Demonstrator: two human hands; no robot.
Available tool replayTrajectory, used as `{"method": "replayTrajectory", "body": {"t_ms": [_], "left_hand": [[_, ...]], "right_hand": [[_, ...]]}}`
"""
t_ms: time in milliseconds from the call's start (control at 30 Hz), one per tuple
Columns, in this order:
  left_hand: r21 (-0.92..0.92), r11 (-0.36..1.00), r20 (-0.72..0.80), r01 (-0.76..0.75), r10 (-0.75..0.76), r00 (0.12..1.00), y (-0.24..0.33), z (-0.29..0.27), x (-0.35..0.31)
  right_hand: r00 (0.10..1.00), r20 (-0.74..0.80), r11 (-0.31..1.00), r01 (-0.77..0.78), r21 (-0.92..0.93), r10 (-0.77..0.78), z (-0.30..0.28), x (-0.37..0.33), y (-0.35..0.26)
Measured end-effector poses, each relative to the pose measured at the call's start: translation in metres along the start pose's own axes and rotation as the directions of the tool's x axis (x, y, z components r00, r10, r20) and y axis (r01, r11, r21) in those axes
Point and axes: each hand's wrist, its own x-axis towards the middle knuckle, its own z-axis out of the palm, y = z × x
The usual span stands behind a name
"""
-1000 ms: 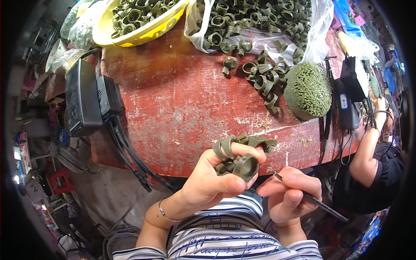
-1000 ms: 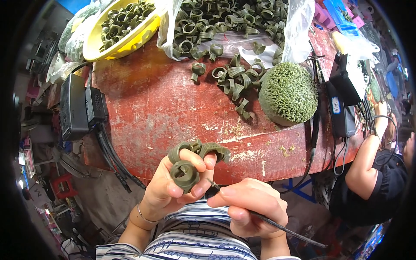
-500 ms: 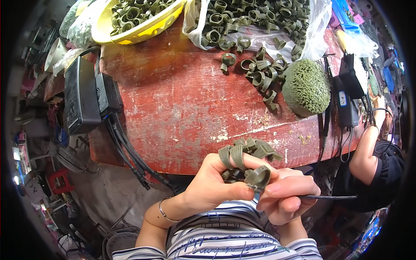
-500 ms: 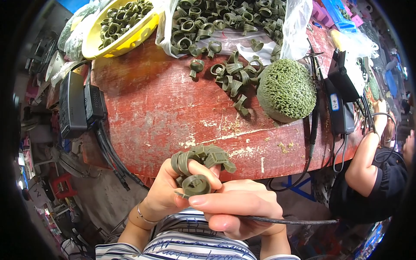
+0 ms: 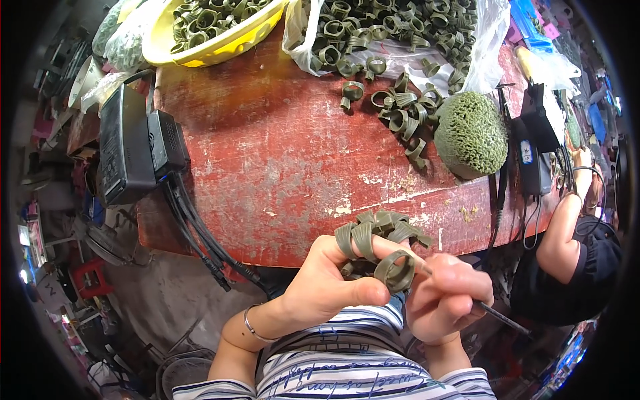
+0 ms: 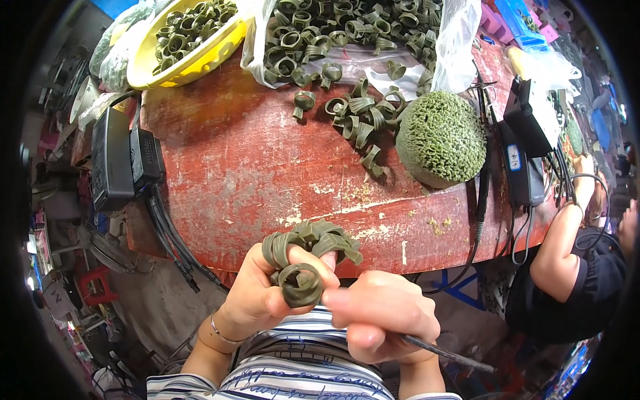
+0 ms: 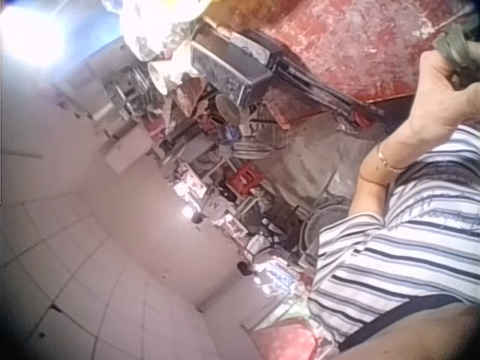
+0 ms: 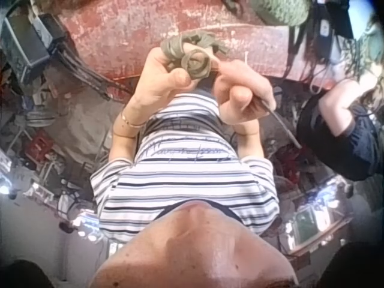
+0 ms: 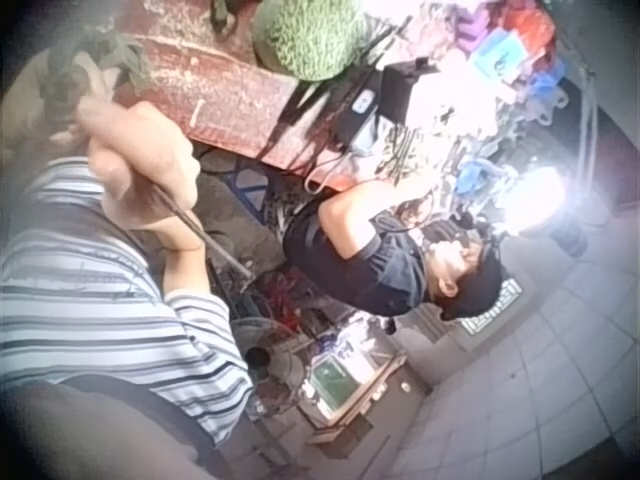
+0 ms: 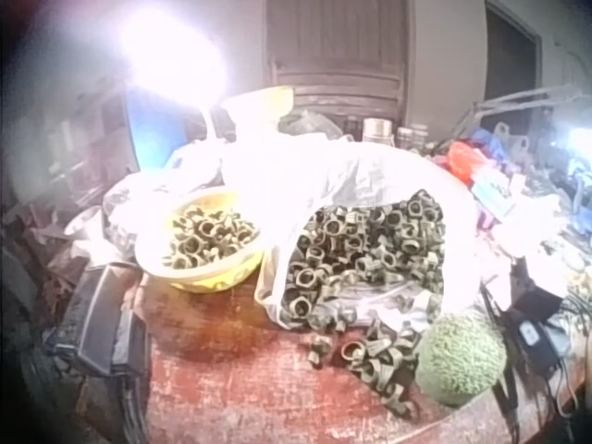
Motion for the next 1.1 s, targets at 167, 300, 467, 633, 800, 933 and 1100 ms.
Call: {"method": "replayTrajectory", "body": {"t_ms": [167, 300, 467, 633, 800, 933, 1100], "left_hand": [[0.174, 0.984, -0.143, 0.022, 0.003, 0.990, -0.002, 0.006, 0.004], [0.036, 0.997, 0.036, -0.061, 0.060, 0.998, -0.011, -0.006, 0.000], [0.059, 0.997, 0.023, -0.057, 0.056, 0.998, -0.011, -0.008, 0.001], [0.083, 0.996, -0.009, -0.045, 0.046, 0.999, -0.010, -0.006, 0.002], [0.038, 0.995, -0.232, 0.093, -0.081, 0.969, -0.002, 0.006, 0.003], [0.458, 0.889, -0.136, -0.023, 0.096, 0.986, 0.000, 0.002, 0.004], [0.684, 0.723, -0.191, -0.095, 0.303, 0.934, 0.006, 0.006, 0.005]], "right_hand": [[0.988, 0.151, 1.000, -0.011, -0.002, 0.011, 0.000, 0.004, -0.002], [0.998, 0.050, 0.992, 0.041, -0.120, -0.035, 0.000, 0.003, -0.002], [0.998, 0.055, 0.993, 0.032, -0.110, -0.026, -0.008, 0.004, -0.003], [0.988, 0.155, 0.996, 0.025, -0.084, -0.012, -0.010, 0.008, -0.007], [0.980, 0.014, 0.961, -0.193, -0.196, 0.199, -0.015, 0.007, -0.010], [0.966, 0.247, 0.932, 0.025, -0.362, 0.071, -0.016, 0.026, -0.017], [0.926, 0.290, 0.867, -0.071, -0.493, 0.241, -0.012, 0.032, -0.022]]}}
